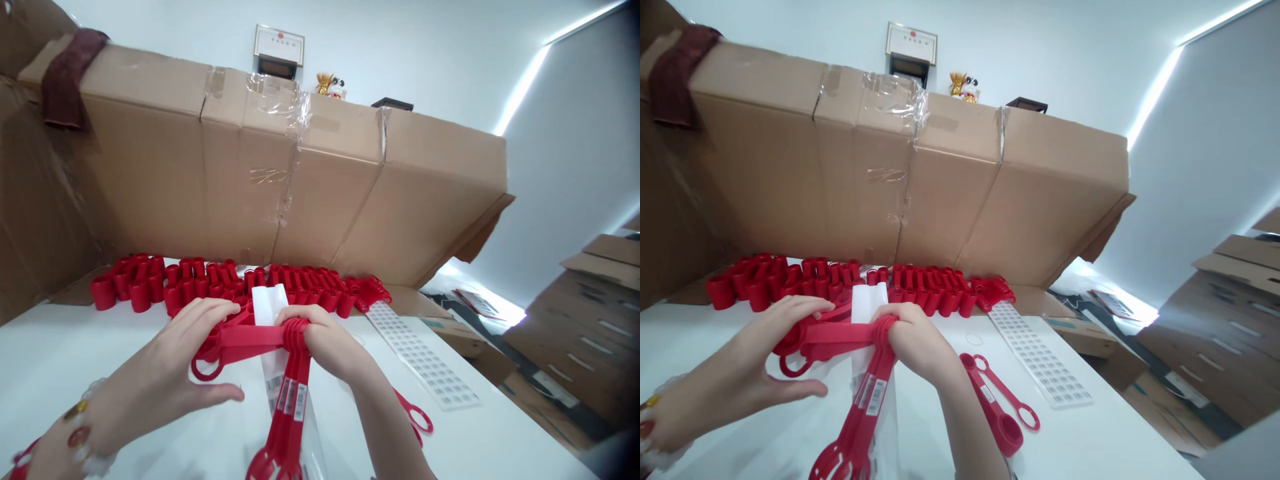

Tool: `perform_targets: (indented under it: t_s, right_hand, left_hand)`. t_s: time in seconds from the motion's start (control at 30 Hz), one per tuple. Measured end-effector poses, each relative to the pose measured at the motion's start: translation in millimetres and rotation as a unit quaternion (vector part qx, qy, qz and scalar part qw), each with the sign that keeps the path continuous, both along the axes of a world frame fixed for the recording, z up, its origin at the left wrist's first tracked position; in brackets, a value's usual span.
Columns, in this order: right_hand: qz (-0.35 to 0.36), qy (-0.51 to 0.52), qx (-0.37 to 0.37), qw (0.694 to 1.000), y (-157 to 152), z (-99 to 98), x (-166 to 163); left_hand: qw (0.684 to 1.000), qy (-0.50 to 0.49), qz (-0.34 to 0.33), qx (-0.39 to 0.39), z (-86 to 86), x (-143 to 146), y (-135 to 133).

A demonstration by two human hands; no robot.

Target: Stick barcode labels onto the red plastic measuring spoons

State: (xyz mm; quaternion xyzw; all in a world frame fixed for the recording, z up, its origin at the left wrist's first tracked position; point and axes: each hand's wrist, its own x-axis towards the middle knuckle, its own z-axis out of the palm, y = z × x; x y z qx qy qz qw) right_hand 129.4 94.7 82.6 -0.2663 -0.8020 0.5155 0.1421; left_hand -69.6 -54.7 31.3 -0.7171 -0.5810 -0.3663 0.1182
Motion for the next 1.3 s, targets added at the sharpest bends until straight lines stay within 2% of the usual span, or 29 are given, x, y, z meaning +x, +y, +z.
perform_targets:
  t_s: [0.13,0.3,0.47,0.73,0.8,0.97,1.13,1.3]
  right_hand:
    - [0.007,-0.002,0.015,1.0,1,-1.4,1]
    - [0.005,-0.008,0.05,0.999,2,-11.8,-3]
    - [-0.001,-0.026,0.064,0.998,1,-17.5,-6]
    - [-0.006,-0.037,0.07,0.997,-2,-16.0,-5]
    - [-0.014,-0.044,0.073,0.996,-4,-15.9,-7]
    - [-0.032,-0.041,0.076,0.996,-7,-15.2,-11]
    - [-0.053,-0.004,0.051,0.997,0,-17.7,-10]
    - [-0.05,0.004,0.019,0.999,10,-20.4,-12]
  left_hand:
    - [0.999,0.049,0.008,0.012,-1.0,-3,1]
    - [0.994,0.067,0.05,-0.076,-4.8,-6,4]
    - [0.989,0.007,0.053,-0.14,-1.7,-6,6]
    - [0.963,-0.112,0.004,-0.247,5.3,-11,2]
    - [0.959,-0.127,0.004,-0.252,3.9,-13,3]
    - [0.967,-0.113,0.053,-0.223,2.4,-10,6]
    - [0.977,-0.112,0.047,-0.178,0.1,1,5]
    - [0.976,-0.09,0.05,-0.191,-4.1,4,7]
